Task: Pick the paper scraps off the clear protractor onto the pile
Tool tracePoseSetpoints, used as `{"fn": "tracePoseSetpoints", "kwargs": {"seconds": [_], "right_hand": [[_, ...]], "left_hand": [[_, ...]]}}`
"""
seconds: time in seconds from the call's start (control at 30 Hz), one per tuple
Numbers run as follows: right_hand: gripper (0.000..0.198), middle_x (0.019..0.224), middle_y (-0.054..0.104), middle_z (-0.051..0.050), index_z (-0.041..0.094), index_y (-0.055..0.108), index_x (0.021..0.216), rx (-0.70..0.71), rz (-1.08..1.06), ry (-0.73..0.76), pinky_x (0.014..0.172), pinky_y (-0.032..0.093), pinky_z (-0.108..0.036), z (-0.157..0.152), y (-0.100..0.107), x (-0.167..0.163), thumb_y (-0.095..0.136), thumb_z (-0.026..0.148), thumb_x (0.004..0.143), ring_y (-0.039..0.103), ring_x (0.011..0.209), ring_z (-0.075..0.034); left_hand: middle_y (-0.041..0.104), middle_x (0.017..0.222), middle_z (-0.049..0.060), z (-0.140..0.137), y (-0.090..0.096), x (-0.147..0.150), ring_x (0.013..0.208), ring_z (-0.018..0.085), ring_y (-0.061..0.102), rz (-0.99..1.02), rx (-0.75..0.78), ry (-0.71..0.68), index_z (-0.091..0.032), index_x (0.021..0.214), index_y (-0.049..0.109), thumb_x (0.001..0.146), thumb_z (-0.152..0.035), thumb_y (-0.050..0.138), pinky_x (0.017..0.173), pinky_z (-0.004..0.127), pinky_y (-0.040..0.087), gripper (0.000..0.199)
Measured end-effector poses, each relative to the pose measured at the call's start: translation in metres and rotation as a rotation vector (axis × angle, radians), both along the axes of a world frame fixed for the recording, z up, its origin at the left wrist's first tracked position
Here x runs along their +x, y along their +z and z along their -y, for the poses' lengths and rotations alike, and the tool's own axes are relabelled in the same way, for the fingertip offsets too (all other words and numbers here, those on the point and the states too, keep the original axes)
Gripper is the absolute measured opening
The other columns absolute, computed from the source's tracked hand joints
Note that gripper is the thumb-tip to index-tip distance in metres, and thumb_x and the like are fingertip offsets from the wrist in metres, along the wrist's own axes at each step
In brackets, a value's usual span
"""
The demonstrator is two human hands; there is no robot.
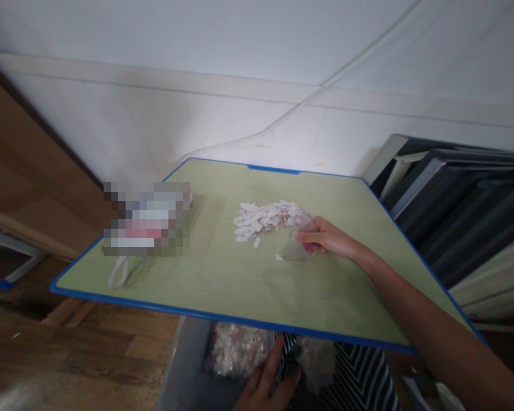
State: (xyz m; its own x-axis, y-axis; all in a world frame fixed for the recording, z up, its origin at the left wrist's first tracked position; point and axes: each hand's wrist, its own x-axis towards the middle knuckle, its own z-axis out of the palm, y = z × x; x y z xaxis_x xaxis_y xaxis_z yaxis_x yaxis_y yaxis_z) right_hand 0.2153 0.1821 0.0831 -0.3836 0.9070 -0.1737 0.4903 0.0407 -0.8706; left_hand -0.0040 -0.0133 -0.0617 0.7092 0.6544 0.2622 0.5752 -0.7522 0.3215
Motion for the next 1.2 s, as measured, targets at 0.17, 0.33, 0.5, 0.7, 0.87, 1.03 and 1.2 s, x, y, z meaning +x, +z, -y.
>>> {"fn": "tracePoseSetpoints", "kwargs": {"seconds": [0.17, 0.33, 0.5, 0.7, 0.87, 1.03, 1.2], "right_hand": [[0.038, 0.042, 0.048, 0.003, 0.013, 0.051, 0.047, -0.193, 0.082, 0.304, 0.035, 0.025, -0.017, 0.000, 0.007, 0.023, 0.058, 0.045, 0.068, 0.037, 0.035, -0.003], [0.036, 0.049, 0.053, 0.001, 0.011, 0.056, 0.055, -0.346, 0.203, 0.457, 0.041, 0.034, -0.018, 0.010, 0.014, 0.031, 0.062, 0.044, 0.067, 0.044, 0.042, -0.005], [0.035, 0.045, 0.047, 0.004, 0.012, 0.054, 0.053, -0.397, 0.272, 0.606, 0.039, 0.030, -0.017, 0.023, 0.023, 0.020, 0.063, 0.042, 0.069, 0.041, 0.040, -0.004], [0.040, 0.046, 0.048, 0.004, 0.011, 0.054, 0.054, -0.432, 0.212, 0.693, 0.040, 0.031, -0.017, 0.023, 0.022, 0.018, 0.062, 0.047, 0.070, 0.043, 0.042, -0.004], [0.044, 0.049, 0.051, 0.003, 0.011, 0.056, 0.056, -0.490, 0.209, 0.767, 0.043, 0.034, -0.017, 0.021, 0.020, 0.017, 0.062, 0.053, 0.068, 0.044, 0.045, -0.005], [0.046, 0.050, 0.053, 0.002, 0.011, 0.057, 0.056, -0.557, 0.208, 0.794, 0.044, 0.036, -0.017, 0.023, 0.020, 0.015, 0.062, 0.055, 0.066, 0.047, 0.047, -0.005], [0.045, 0.052, 0.054, 0.002, 0.010, 0.057, 0.058, -0.553, 0.173, 0.651, 0.046, 0.038, -0.017, 0.017, 0.015, 0.021, 0.065, 0.054, 0.064, 0.048, 0.048, -0.006]], "left_hand": [[0.047, 0.128, 0.015, -0.002, 0.018, 0.002, 0.116, 0.023, 0.045, -0.062, 0.146, 0.000, -0.012, 0.125, 0.046, 0.087, -0.004, 0.041, 0.087, 0.030, 0.044, 0.040], [0.042, 0.129, 0.023, 0.004, 0.042, -0.005, 0.114, 0.034, 0.044, -0.227, 0.167, 0.030, -0.020, 0.129, 0.042, 0.078, 0.000, 0.053, 0.079, 0.037, 0.049, 0.055], [0.037, 0.129, 0.029, 0.012, 0.040, -0.006, 0.107, 0.035, 0.051, -0.369, -0.048, 0.093, -0.026, 0.136, 0.033, 0.073, -0.003, 0.062, 0.079, 0.038, 0.048, 0.073], [0.039, 0.131, 0.025, 0.006, 0.045, 0.003, 0.096, 0.030, 0.059, -0.526, -0.375, 0.038, -0.024, 0.120, 0.053, 0.082, -0.008, 0.056, 0.075, 0.034, 0.049, 0.041], [0.029, 0.136, 0.025, -0.005, 0.065, 0.010, 0.073, 0.029, 0.066, -0.652, -0.547, 0.004, -0.025, 0.124, 0.051, 0.085, -0.005, 0.049, 0.058, 0.036, 0.053, 0.044], [0.028, 0.136, 0.024, -0.009, 0.069, 0.011, 0.069, 0.029, 0.066, -0.676, -0.585, -0.016, -0.027, 0.127, 0.048, 0.086, -0.005, 0.048, 0.055, 0.036, 0.054, 0.046], [0.020, 0.139, 0.023, -0.009, 0.067, 0.010, 0.068, 0.029, 0.066, -0.666, -0.579, -0.027, -0.026, 0.126, 0.048, 0.087, -0.007, 0.049, 0.054, 0.037, 0.054, 0.044]]}}
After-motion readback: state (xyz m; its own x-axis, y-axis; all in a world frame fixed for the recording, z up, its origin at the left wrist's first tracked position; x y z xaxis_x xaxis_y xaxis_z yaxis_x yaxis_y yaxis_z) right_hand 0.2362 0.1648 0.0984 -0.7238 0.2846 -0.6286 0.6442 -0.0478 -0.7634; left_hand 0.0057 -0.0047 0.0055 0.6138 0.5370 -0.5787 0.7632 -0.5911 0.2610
